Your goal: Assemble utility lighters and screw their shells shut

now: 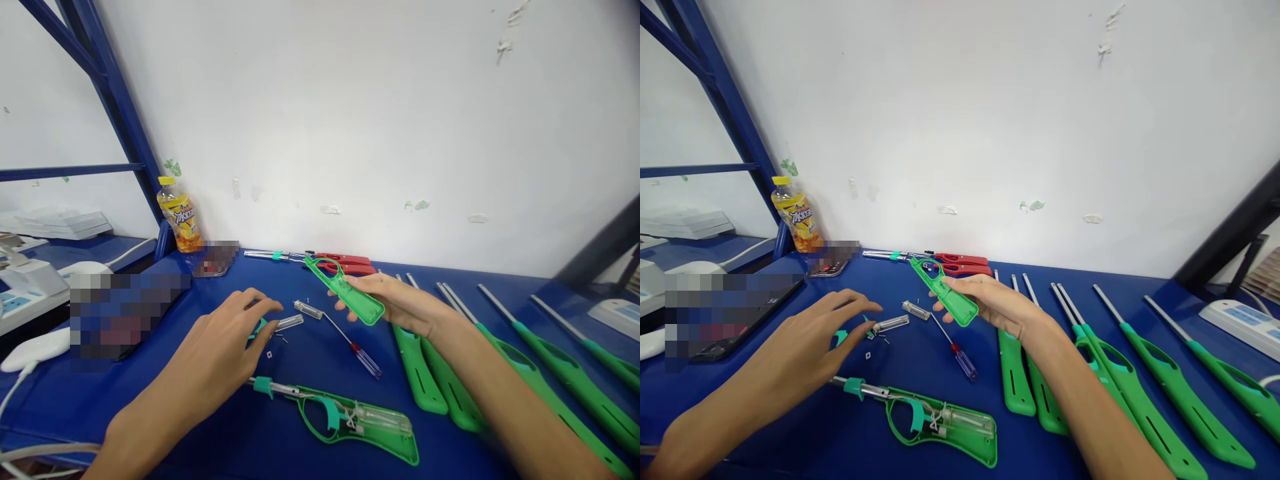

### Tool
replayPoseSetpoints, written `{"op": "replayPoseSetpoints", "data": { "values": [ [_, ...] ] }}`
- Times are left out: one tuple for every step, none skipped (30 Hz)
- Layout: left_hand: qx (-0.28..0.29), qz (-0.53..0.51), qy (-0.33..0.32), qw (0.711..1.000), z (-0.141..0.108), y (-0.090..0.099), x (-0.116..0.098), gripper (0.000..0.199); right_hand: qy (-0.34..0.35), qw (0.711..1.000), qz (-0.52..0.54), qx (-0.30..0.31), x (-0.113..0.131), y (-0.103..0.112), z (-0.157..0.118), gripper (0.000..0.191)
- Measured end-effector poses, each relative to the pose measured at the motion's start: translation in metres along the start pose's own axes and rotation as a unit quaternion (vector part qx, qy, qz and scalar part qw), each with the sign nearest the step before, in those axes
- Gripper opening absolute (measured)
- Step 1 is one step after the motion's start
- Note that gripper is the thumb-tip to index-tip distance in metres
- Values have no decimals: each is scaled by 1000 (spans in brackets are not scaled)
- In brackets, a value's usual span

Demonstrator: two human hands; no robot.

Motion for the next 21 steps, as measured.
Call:
{"op": "replayPoseSetpoints", "data": {
  "values": [
    [-12, -4, 2, 1000, 0, 1, 0, 37, -1, 1000, 4, 15, 0, -2, -1, 48],
    [-23, -11, 4, 1000, 0, 3, 0, 37, -4, 1000, 7, 30, 0, -4, -2, 47],
    [-31, -20, 7, 999, 0, 3, 0, 39, -7, 999, 9, 45, 0, -6, -3, 46],
    [-37, -29, 11, 999, 0, 4, 0, 40, -11, 998, 9, 61, 0, -9, -4, 45],
    [-39, -37, 17, 998, -1, 4, 1, 41, -17, 997, 7, 76, -1, -11, -5, 46],
    [-39, -43, 23, 998, -1, 4, 1, 43, -25, 995, 4, 92, -2, -14, -6, 48],
    [-41, -47, 27, 998, -1, 4, 1, 44, -33, 994, 0, 107, -3, -16, -7, 50],
    [-44, -50, 28, 997, -2, 5, 0, 45, -41, 992, -5, 121, -4, -18, -8, 53],
    [-47, -50, 25, 997, -2, 6, -1, 45, -47, 990, -10, 133, -5, -20, -9, 55],
    [-49, -50, 16, 997, -3, 7, -3, 43, -52, 988, -15, 143, -6, -21, -9, 56],
    [-49, -50, 5, 998, -3, 9, -5, 40, -54, 987, -18, 151, -7, -22, -10, 57],
    [-48, -51, -8, 998, -4, 10, -8, 36, -55, 986, -21, 156, -8, -23, -10, 56],
    [-45, -54, -19, 997, -4, 11, -10, 33, -56, 985, -22, 160, -8, -23, -10, 56],
    [-42, -58, -28, 997, -4, 11, -12, 31, -56, 985, -24, 163, -9, -23, -11, 56],
    [-40, -62, -35, 997, -4, 12, -14, 30, -57, 984, -25, 164, -9, -23, -11, 56],
    [-38, -65, -40, 996, -4, 12, -14, 30, -58, 984, -27, 165, -10, -23, -11, 56],
    [-37, -65, -43, 996, -3, 12, -15, 30, -58, 984, -28, 165, -10, -22, -10, 56],
    [-39, -62, -46, 996, -3, 12, -15, 30, -59, 984, -30, 165, -11, -22, -10, 56],
    [-42, -58, -50, 996, -3, 12, -15, 30, -59, 984, -33, 164, -11, -22, -10, 56],
    [-44, -54, -56, 996, -2, 12, -15, 30, -58, 984, -37, 163, -10, -21, -10, 55],
    [-45, -52, -63, 996, -2, 12, -15, 30, -58, 984, -42, 162, -10, -21, -11, 55]
  ]
}}
Point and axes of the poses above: each hand's wrist, its own z-axis towards the middle knuckle, its own y-axis out of the back of the hand, x = y × z, the point moved 6 cm from there along z, towards the middle knuckle, and after that the axes turned 2 degrees about z, right-handed, at the moved point
